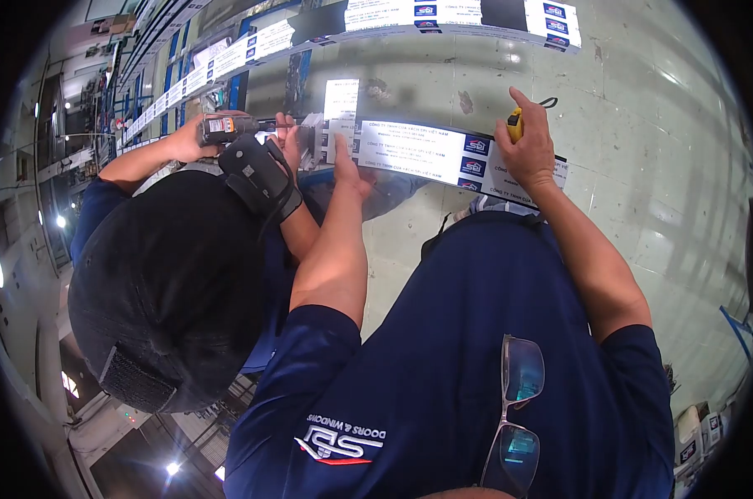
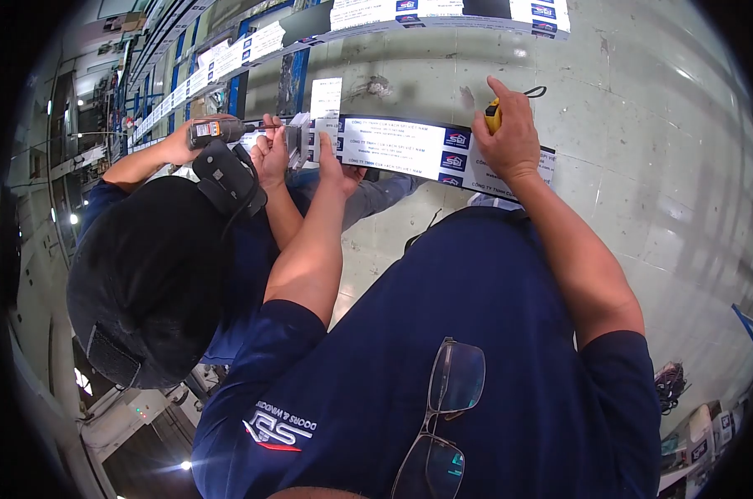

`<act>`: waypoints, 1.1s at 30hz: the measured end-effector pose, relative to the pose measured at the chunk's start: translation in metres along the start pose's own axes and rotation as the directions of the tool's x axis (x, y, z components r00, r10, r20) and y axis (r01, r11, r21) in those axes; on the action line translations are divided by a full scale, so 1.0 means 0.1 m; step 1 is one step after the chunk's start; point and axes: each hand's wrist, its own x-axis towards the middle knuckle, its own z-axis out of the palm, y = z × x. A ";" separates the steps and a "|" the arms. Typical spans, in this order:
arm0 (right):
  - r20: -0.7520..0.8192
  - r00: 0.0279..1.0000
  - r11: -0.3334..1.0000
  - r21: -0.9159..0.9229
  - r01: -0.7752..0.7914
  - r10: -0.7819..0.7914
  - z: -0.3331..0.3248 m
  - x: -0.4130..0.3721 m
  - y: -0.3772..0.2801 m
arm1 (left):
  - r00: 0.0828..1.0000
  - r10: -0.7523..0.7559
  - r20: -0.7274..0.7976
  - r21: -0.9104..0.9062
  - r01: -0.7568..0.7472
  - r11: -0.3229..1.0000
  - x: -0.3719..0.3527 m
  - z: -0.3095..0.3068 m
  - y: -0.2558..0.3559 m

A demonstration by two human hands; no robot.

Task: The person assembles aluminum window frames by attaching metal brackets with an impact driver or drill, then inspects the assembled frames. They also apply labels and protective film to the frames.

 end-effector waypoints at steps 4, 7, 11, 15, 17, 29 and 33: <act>0.027 0.999 0.999 0.002 -0.034 0.034 -0.02 0.00 -0.02 | 0.999 0.006 -0.032 -0.027 -0.007 1.000 -0.01 0.04 0.00; 0.017 1.000 1.000 -0.001 -0.015 0.015 -0.01 0.00 -0.02 | 1.000 -0.004 -0.031 -0.010 0.004 1.000 0.01 0.00 -0.01; 0.040 0.999 1.000 0.005 -0.030 0.030 -0.02 0.01 -0.02 | 0.999 -0.010 -0.040 -0.048 0.009 0.999 0.01 0.01 -0.01; 0.022 1.000 1.000 0.014 -0.014 0.013 -0.01 0.01 0.00 | 0.999 -0.002 -0.054 -0.064 -0.002 0.998 -0.04 0.05 0.00; 0.014 1.000 1.000 0.016 -0.002 0.002 0.00 0.01 0.01 | 0.999 -0.001 -0.039 -0.053 -0.001 0.999 -0.05 0.05 0.01; 0.003 1.000 0.999 0.031 0.015 -0.015 -0.01 0.03 0.00 | 0.999 -0.013 -0.035 -0.049 0.011 0.999 0.01 0.01 0.01; 0.028 1.000 0.999 0.034 -0.003 0.002 -0.02 0.02 -0.02 | 0.999 -0.011 -0.036 -0.036 0.010 0.999 -0.03 0.02 0.00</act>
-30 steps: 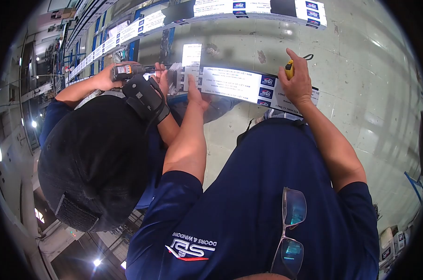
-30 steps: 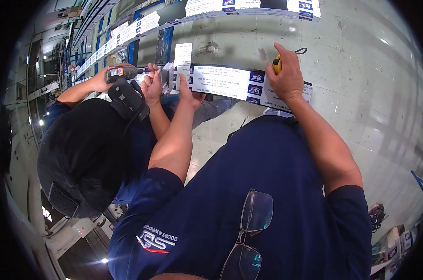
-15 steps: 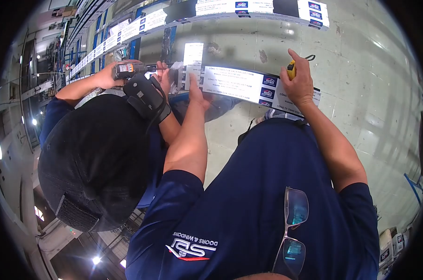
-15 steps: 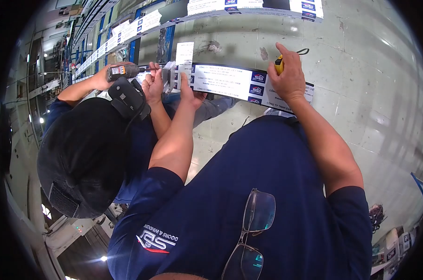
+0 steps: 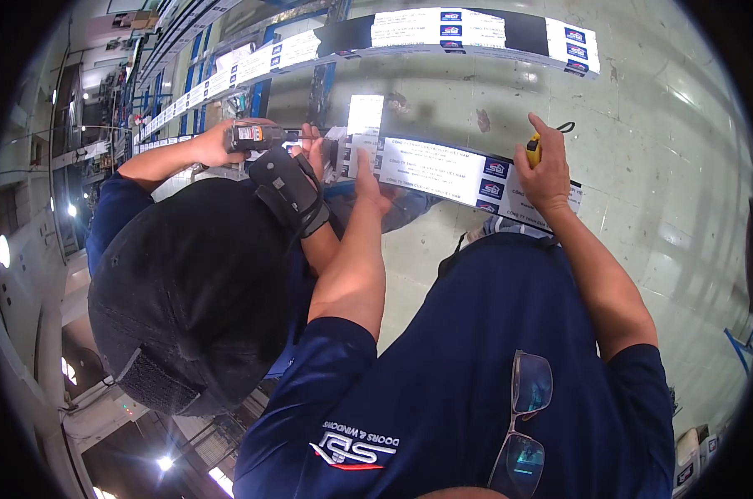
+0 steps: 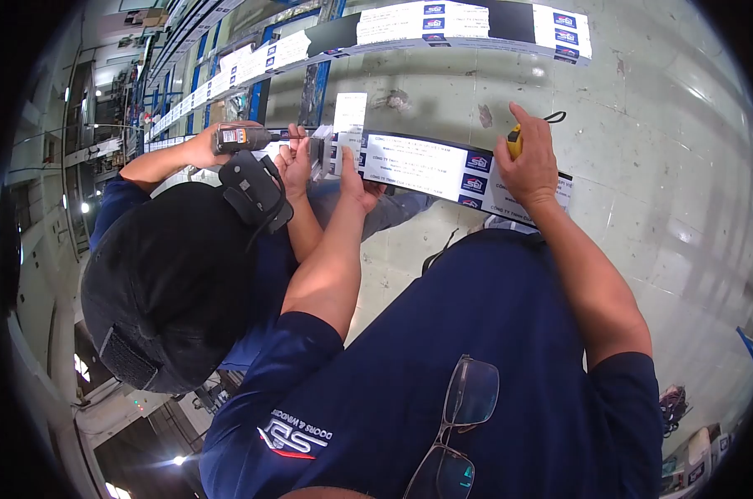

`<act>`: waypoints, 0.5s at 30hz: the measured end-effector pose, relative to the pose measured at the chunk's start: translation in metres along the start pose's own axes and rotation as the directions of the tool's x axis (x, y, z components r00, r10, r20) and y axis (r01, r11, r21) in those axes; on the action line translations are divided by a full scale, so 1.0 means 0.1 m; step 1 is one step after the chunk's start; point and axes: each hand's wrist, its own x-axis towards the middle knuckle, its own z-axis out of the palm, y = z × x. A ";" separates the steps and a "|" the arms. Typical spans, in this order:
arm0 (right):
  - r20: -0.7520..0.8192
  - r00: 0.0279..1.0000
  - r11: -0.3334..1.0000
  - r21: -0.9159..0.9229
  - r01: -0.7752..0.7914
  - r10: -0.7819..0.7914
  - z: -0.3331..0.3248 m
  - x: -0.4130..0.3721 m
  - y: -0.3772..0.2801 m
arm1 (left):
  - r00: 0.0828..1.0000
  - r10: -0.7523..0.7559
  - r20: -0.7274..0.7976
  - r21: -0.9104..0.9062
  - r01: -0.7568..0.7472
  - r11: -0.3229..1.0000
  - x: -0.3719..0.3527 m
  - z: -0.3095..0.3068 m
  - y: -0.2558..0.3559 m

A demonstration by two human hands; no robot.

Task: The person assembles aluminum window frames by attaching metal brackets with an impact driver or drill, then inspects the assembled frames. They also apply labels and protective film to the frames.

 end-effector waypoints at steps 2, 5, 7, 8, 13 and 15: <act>0.012 1.000 1.000 -0.011 -0.001 0.001 0.00 0.00 -0.01 | 1.000 -0.009 -0.003 0.010 0.009 1.000 0.01 0.00 0.00; 0.017 1.000 1.000 -0.025 0.001 -0.001 0.00 0.00 -0.01 | 1.000 -0.015 -0.002 -0.010 0.015 1.000 0.02 -0.01 -0.01; 0.014 1.000 1.000 -0.018 0.003 -0.002 0.00 0.01 -0.01 | 1.000 -0.010 -0.022 -0.010 0.010 1.000 0.02 0.00 -0.01; 0.016 1.000 1.000 -0.021 0.012 -0.012 0.00 0.01 0.00 | 1.000 -0.007 -0.021 -0.020 0.007 1.000 0.01 0.00 -0.01; -0.027 0.998 0.998 -0.010 0.056 -0.056 0.02 0.01 0.01 | 1.000 -0.012 0.017 -0.021 0.013 1.000 0.01 -0.01 0.00; -0.024 0.999 0.999 -0.007 0.047 -0.047 0.00 0.01 -0.01 | 1.000 -0.013 0.012 -0.024 0.013 1.000 -0.02 0.02 0.01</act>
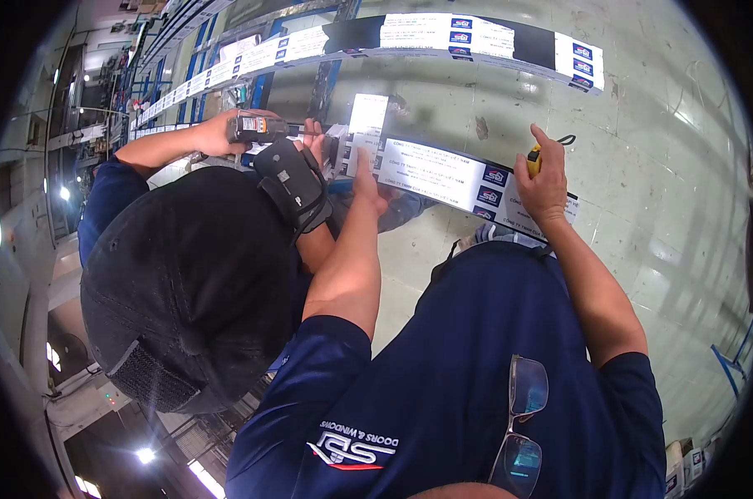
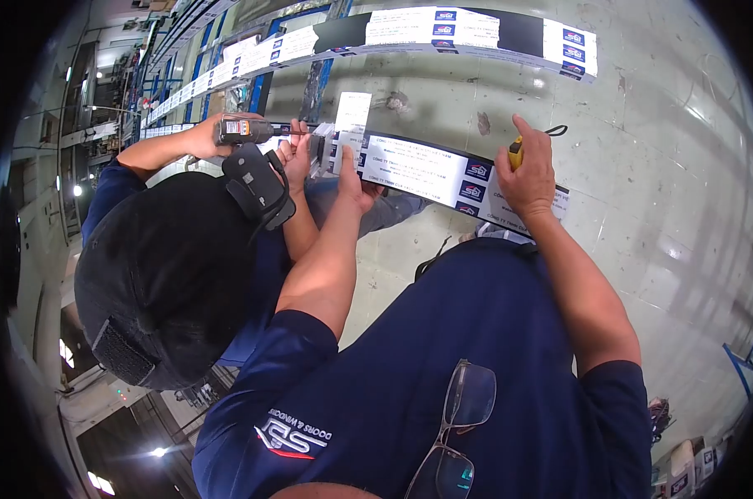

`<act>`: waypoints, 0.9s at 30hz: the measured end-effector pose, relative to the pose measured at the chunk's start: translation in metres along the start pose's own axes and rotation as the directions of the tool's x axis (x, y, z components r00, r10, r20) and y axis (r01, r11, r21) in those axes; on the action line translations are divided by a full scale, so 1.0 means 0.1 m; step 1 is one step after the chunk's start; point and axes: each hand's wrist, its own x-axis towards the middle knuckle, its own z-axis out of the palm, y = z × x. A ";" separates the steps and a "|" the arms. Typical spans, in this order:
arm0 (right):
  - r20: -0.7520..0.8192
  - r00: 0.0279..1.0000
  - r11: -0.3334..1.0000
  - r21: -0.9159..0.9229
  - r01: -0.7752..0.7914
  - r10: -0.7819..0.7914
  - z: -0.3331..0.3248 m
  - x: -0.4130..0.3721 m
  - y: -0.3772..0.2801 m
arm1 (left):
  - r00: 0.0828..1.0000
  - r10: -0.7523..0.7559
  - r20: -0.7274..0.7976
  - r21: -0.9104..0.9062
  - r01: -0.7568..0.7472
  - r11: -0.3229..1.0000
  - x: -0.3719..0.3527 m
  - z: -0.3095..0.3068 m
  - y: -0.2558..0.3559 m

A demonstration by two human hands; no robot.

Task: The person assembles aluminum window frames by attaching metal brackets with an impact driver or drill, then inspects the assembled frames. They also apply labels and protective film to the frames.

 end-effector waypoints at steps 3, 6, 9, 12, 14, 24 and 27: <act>0.008 1.000 1.000 0.000 -0.021 0.021 -0.02 0.00 -0.03 | 1.000 -0.002 -0.001 0.004 0.002 1.000 -0.03 0.02 0.02; 0.014 0.999 0.999 0.007 -0.034 0.034 -0.02 0.01 -0.03 | 1.000 -0.002 -0.003 0.013 0.002 1.000 -0.01 0.02 0.02; 0.001 1.000 1.000 0.013 -0.020 0.020 -0.01 0.00 -0.01 | 1.000 -0.007 -0.022 0.014 0.008 1.000 -0.02 0.04 0.02; -0.002 1.000 1.000 0.012 -0.006 0.006 -0.01 -0.01 -0.01 | 0.999 -0.009 -0.040 0.005 0.009 1.000 -0.03 0.03 0.02; 0.005 1.000 1.000 0.008 -0.006 0.006 -0.01 -0.01 -0.01 | 0.999 -0.005 -0.039 -0.003 0.005 1.000 -0.04 0.03 0.02; 0.006 1.000 1.000 0.011 -0.010 0.010 0.01 0.00 0.00 | 1.000 0.015 0.004 0.018 -0.015 1.000 0.01 -0.02 -0.01; 0.010 1.000 1.000 0.007 -0.012 0.012 0.00 0.00 0.01 | 1.000 0.015 -0.001 0.012 -0.015 1.000 0.04 -0.01 -0.01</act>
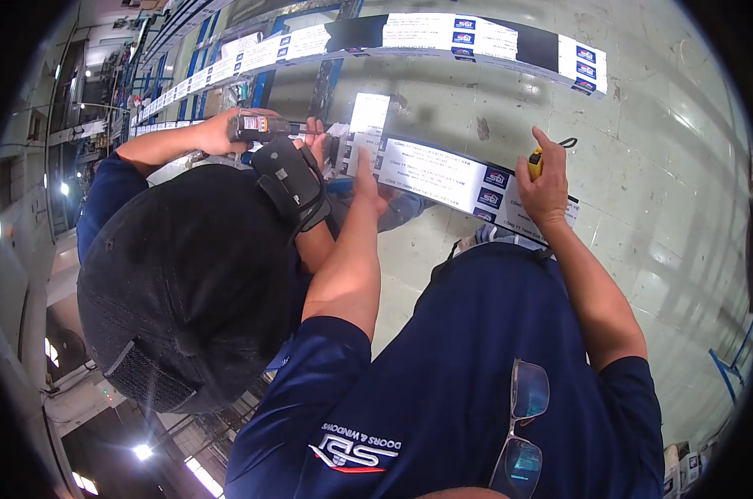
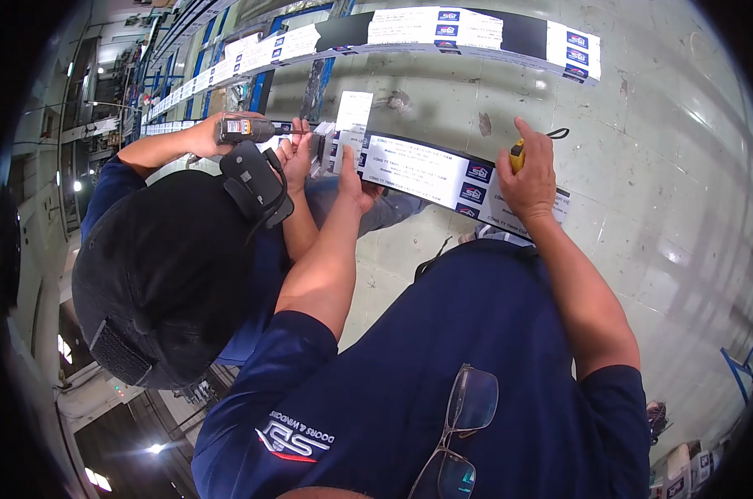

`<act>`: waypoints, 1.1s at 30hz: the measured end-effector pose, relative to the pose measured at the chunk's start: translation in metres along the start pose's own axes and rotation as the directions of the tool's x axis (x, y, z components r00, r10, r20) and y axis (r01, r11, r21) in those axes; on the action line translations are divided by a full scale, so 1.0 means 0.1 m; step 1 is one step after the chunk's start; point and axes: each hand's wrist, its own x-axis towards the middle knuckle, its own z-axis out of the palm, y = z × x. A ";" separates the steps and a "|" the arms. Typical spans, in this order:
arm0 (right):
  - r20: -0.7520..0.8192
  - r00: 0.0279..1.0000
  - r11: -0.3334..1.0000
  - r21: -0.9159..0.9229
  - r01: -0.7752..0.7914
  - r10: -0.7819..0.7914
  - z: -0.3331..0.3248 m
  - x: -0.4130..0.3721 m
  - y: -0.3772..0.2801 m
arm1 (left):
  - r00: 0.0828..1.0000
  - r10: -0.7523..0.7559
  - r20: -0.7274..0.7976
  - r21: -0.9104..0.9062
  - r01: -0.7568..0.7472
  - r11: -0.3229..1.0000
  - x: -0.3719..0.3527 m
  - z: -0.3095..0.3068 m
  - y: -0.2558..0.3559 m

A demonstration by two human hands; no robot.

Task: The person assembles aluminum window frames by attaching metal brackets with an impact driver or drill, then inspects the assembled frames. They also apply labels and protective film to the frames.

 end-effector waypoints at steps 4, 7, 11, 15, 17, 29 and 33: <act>-0.024 0.999 0.999 -0.017 0.029 -0.030 0.03 -0.01 0.02 | 0.999 -0.006 -0.050 -0.046 0.003 0.999 -0.03 0.04 0.01; 0.003 1.000 1.000 -0.008 0.004 -0.004 0.02 -0.01 0.01 | 0.999 0.002 -0.037 -0.038 -0.003 0.999 -0.03 0.04 0.01; 0.000 1.000 1.000 -0.005 0.005 -0.005 0.02 -0.01 0.01 | 1.000 0.002 -0.029 -0.020 -0.002 1.000 -0.05 0.03 0.02; -0.006 1.000 1.000 -0.015 0.001 -0.001 0.02 -0.01 0.01 | 1.000 -0.010 -0.016 0.018 0.010 1.000 -0.05 0.01 0.02; 0.004 1.000 1.000 -0.011 -0.014 0.014 0.02 -0.01 0.00 | 1.000 -0.013 -0.012 0.014 0.013 1.000 -0.06 0.02 0.03; 0.001 1.000 1.000 -0.016 -0.016 0.016 0.02 -0.01 0.01 | 0.999 -0.027 -0.024 -0.012 0.027 1.000 -0.08 0.04 0.03; -0.008 1.000 1.000 -0.015 -0.024 0.023 0.01 -0.02 0.03 | 0.999 -0.022 -0.043 0.016 0.023 1.000 -0.03 0.03 0.00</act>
